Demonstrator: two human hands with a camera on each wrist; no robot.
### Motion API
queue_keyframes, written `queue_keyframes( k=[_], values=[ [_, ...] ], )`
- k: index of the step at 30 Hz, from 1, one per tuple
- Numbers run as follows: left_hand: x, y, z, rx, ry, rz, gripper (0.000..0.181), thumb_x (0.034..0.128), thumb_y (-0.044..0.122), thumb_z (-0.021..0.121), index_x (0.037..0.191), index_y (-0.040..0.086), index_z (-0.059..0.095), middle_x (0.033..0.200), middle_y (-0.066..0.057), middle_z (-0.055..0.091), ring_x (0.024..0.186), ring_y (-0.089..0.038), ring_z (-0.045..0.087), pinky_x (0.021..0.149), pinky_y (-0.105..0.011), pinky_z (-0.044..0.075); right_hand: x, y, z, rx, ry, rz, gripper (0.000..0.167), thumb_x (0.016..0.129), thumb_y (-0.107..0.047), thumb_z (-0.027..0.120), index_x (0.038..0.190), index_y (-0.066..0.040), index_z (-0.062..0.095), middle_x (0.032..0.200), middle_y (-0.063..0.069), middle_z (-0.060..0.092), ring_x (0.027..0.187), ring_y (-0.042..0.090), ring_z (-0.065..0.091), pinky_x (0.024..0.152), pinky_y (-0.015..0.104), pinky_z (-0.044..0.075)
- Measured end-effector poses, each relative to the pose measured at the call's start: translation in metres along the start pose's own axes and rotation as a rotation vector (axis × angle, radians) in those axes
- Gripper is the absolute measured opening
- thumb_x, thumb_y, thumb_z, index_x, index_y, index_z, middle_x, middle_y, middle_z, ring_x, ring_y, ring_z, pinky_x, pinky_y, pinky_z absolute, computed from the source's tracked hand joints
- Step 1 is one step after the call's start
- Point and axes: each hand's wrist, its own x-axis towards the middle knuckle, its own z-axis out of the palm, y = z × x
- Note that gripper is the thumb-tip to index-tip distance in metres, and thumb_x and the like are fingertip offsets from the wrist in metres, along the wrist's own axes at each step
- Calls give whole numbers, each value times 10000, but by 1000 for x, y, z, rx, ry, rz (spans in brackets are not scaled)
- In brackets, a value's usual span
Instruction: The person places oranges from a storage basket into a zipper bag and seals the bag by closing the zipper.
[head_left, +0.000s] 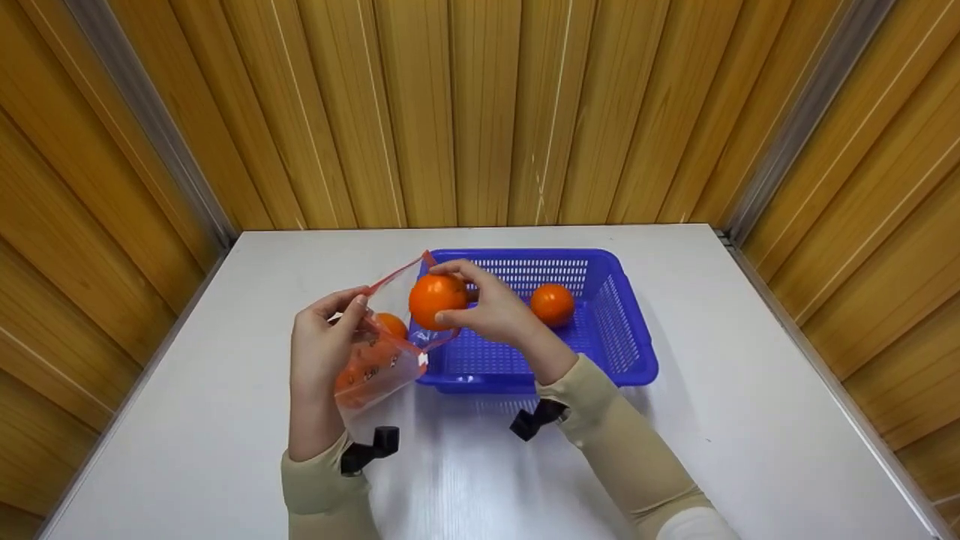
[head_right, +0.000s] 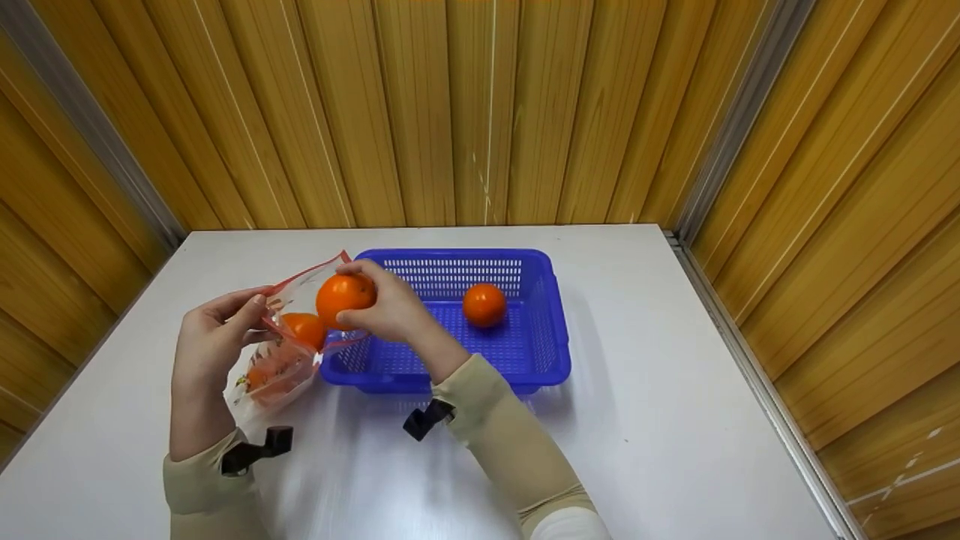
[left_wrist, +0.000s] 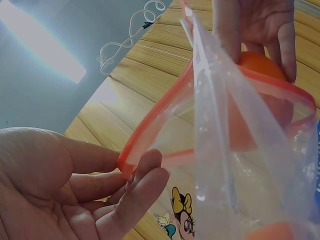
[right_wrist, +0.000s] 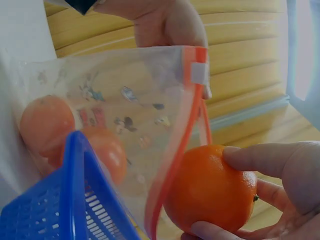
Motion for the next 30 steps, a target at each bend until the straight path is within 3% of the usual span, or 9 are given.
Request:
queue_keyframes(
  k=[5,10,18,30],
  values=[
    [0,-1,0,-1,4,14,282,1030,150,632,1248,-9,713,890,-68,632,645,-101,680,651,-191,620,6,-3,16,-5,-101,-40,505,953,-149,732,1422,-245,573,1436,105,570,1262,326,588,1044,454,571],
    [-1,0,-1,9,13,31,289,1030,157,631,1250,-12,713,897,-79,632,659,-84,682,661,-182,619,6,-1,25,53,-160,-38,402,1027,-226,643,1423,-213,580,1447,158,584,1258,353,635,913,453,636],
    [-1,-1,-1,-3,17,42,278,1029,149,633,1234,-18,717,861,-63,634,651,-76,679,669,-188,624,3,0,17,65,-105,-22,372,1053,-298,595,1391,-143,597,1376,166,633,1195,324,655,952,487,615],
    [-1,0,-2,14,16,35,301,1030,187,634,1243,-11,713,890,-63,635,669,-84,672,674,-172,616,4,3,-18,23,-1,16,342,1051,-294,601,1352,-136,628,1342,133,654,1226,338,643,951,442,616]
  ],
)
